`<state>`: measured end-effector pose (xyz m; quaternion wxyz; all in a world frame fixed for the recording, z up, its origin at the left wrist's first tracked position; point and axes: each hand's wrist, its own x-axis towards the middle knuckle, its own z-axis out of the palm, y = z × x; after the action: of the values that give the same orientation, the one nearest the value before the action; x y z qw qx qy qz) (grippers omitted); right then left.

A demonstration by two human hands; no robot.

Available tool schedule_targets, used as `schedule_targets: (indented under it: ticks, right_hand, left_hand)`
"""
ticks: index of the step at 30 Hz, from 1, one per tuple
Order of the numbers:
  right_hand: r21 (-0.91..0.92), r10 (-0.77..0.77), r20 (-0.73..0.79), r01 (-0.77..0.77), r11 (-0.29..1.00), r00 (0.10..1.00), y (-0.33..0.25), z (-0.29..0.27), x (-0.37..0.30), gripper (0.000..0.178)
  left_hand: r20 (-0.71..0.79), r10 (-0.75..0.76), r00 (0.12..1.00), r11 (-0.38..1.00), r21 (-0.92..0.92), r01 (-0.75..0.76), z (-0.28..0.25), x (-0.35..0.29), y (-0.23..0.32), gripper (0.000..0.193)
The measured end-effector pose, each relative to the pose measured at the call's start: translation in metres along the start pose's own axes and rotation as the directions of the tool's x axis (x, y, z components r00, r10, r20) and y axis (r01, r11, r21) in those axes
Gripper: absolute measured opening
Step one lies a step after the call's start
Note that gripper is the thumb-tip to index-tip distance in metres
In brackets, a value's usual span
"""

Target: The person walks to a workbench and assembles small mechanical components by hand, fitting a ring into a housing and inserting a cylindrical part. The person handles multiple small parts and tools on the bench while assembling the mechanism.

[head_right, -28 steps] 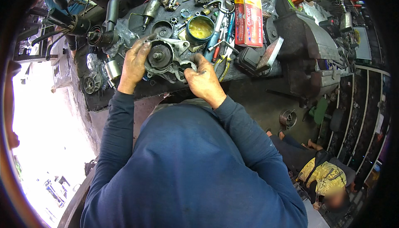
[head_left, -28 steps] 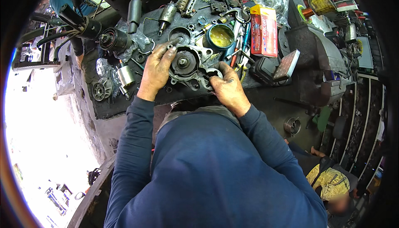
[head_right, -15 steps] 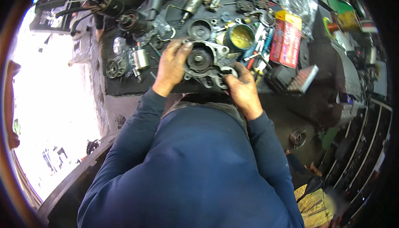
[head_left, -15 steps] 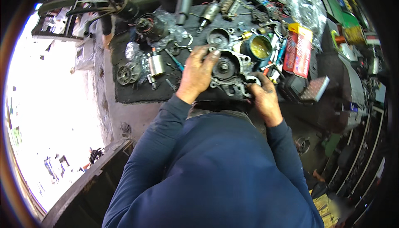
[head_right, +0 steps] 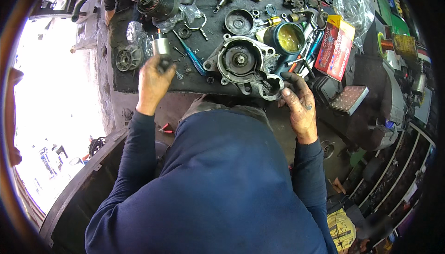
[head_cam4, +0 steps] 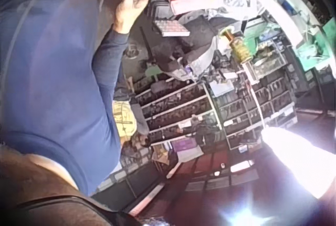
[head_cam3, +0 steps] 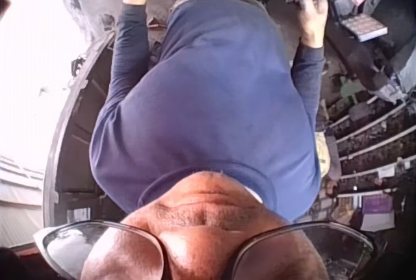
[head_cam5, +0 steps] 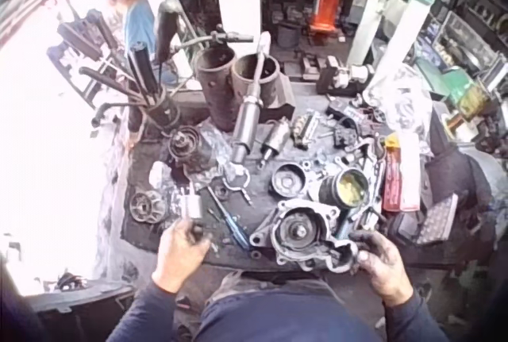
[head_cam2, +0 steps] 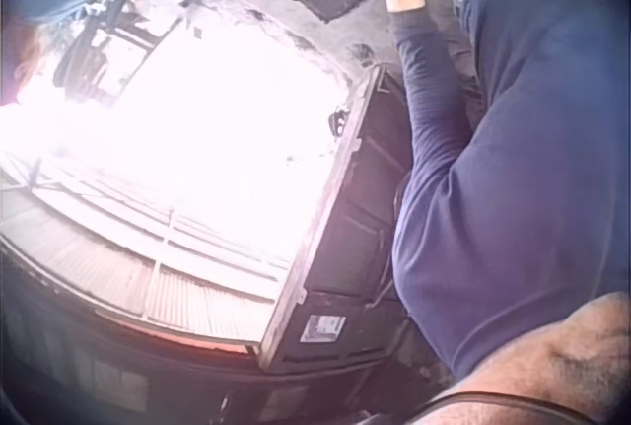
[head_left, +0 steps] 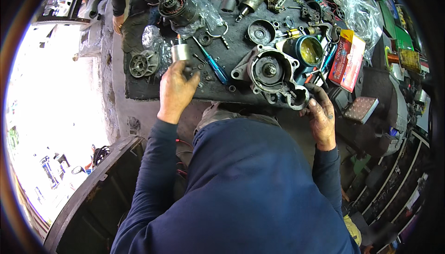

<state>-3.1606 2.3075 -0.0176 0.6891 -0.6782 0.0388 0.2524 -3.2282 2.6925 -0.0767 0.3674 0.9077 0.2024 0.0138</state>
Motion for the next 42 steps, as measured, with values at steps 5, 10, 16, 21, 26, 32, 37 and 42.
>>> schedule_targets:
  ticks: [5,10,16,21,26,32,37,42]
  right_hand:
    - [-0.025,0.009,-0.067,-0.011,1.000,0.998,0.007,-0.013,-0.001,0.050]
    - [-0.048,0.005,-0.092,-0.009,0.999,0.996,0.008,-0.011,-0.001,0.043]
    - [-0.044,-0.058,-0.077,0.054,0.998,0.995,0.007,-0.013,-0.006,0.044]
    - [-0.035,-0.176,-0.039,0.174,0.984,0.984,-0.019,-0.012,-0.020,0.042]
    - [-0.265,-0.305,0.142,0.333,0.905,0.942,-0.055,0.014,-0.036,0.035]
    - [-0.368,-0.344,0.368,0.475,0.800,0.864,-0.064,0.043,-0.034,0.050]
    - [-0.235,-0.276,0.298,0.350,0.907,0.914,-0.048,0.042,-0.034,0.047]
    - [-0.123,-0.305,0.237,0.340,0.932,0.922,-0.034,0.039,-0.034,0.042]
  left_hand:
    - [0.279,0.267,0.923,0.920,0.211,-0.330,0.034,-0.039,0.010,0.044]
    - [0.347,0.234,0.908,0.903,0.269,-0.335,0.074,-0.038,0.018,0.043]
    - [0.287,0.234,0.929,0.929,0.216,-0.301,0.079,-0.036,0.015,0.038]
    - [0.380,-0.027,0.925,0.789,-0.561,0.253,0.041,-0.038,0.025,0.031]
    - [0.567,0.037,0.823,0.217,-0.808,0.548,0.003,-0.063,0.066,0.040]
    - [0.653,0.196,0.731,0.208,-0.756,0.620,0.018,-0.063,0.123,0.050]
    - [0.637,0.178,0.750,0.322,-0.758,0.568,0.020,-0.064,0.141,0.049]
    - [0.628,0.203,0.751,0.444,-0.743,0.501,0.016,-0.063,0.147,0.051]
